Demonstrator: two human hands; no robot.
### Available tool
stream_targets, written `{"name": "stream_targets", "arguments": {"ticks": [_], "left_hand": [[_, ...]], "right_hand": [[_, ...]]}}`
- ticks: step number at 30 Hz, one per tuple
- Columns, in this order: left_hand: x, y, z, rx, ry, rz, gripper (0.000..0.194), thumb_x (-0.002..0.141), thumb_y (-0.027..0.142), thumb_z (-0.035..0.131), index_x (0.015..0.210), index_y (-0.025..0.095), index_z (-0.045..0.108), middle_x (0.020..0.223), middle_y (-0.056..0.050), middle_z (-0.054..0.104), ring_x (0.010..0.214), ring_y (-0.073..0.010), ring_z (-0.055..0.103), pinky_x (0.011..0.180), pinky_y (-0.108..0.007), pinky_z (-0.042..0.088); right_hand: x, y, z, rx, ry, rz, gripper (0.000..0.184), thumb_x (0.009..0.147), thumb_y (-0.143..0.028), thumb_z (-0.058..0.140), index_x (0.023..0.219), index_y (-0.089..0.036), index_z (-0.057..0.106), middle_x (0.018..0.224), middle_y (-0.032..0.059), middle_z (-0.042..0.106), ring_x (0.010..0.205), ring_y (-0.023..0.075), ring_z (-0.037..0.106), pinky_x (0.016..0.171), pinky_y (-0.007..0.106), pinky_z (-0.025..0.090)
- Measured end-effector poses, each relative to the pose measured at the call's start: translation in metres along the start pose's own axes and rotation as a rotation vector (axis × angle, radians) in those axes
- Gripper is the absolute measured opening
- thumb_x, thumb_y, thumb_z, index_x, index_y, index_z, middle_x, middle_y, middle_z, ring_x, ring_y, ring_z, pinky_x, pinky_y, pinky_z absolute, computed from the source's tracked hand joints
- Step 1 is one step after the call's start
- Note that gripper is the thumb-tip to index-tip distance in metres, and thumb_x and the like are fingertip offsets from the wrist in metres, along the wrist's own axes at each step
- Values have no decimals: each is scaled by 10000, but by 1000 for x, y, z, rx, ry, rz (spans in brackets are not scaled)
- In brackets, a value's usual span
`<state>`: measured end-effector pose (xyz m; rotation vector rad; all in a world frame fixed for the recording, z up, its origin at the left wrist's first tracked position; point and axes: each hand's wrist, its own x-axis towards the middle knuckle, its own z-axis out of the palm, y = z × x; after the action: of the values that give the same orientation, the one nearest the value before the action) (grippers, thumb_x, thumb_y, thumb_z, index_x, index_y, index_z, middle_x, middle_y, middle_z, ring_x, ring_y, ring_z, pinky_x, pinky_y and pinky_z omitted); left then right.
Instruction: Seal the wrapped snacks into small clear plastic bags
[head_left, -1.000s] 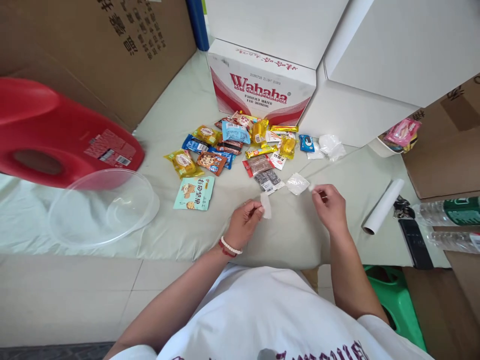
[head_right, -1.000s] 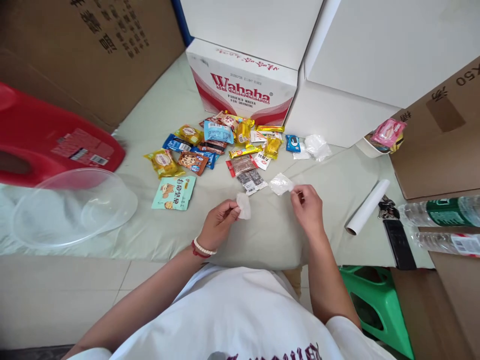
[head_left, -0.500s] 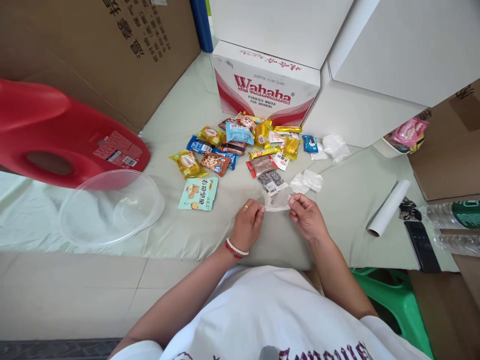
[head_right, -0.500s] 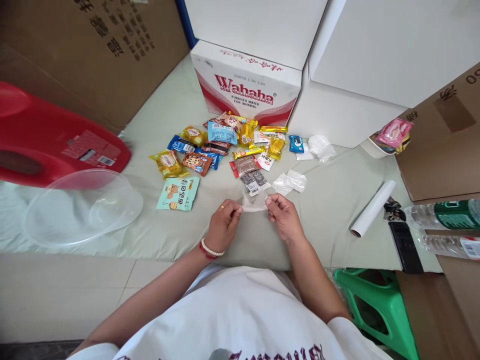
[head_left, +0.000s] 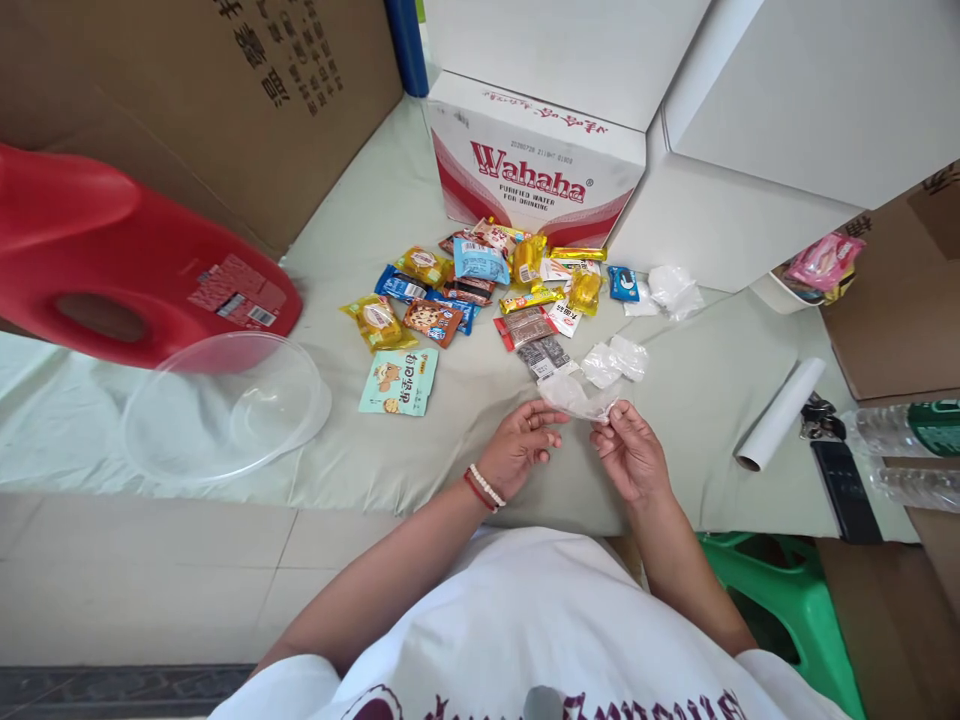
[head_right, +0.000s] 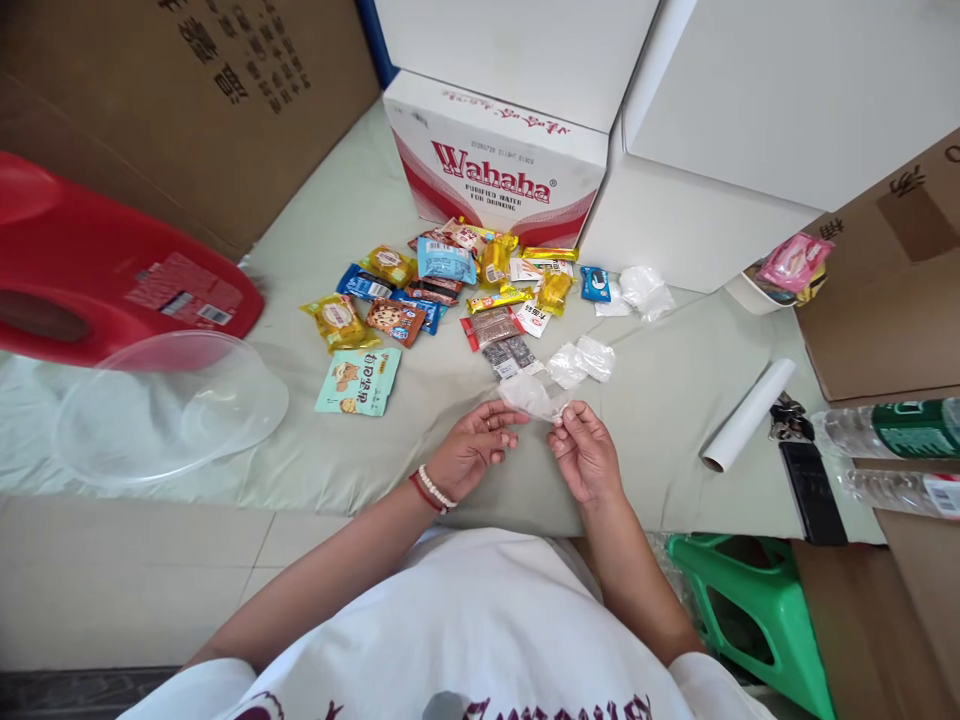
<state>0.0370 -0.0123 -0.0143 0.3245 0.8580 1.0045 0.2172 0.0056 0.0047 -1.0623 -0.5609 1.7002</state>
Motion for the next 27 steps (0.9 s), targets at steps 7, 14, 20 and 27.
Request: {"name": "stream_targets", "arguments": {"ticks": [7,14,20,27], "left_hand": [[23,-8,20,-4,155,-25,478,599,293,915,932,155,601,720,21,654,440,-18,471,381,-149,212],[22,-4,25,164,129,135,393,629,408,850,811,147,619,718,-15,683,465,-39,475,411,-180,277],[11,-19,31,188,261,61,352,706,381,763,888,203,521,745,63,595,402,-21,421,385,-179,187],[3,-25,39,146,198,-79,390,694,449,766,866,181,541,761,25,630,386,-16,396,392,-192,141]], "right_hand": [[-18,8,-3,106,8,122,320,706,-290,895,802,-216,599,727,-31,507,617,74,437,498,153,392],[-34,-6,-31,-558,115,-53,321,809,-495,804,833,-207,664,709,-31,513,582,86,418,515,219,362],[-31,-13,-24,-333,84,-65,310,768,-469,844,838,-221,671,742,-28,503,603,90,420,527,228,379],[-34,-12,-16,-126,106,-7,334,703,-411,902,792,-206,655,725,-34,453,617,78,358,509,185,363]]}}
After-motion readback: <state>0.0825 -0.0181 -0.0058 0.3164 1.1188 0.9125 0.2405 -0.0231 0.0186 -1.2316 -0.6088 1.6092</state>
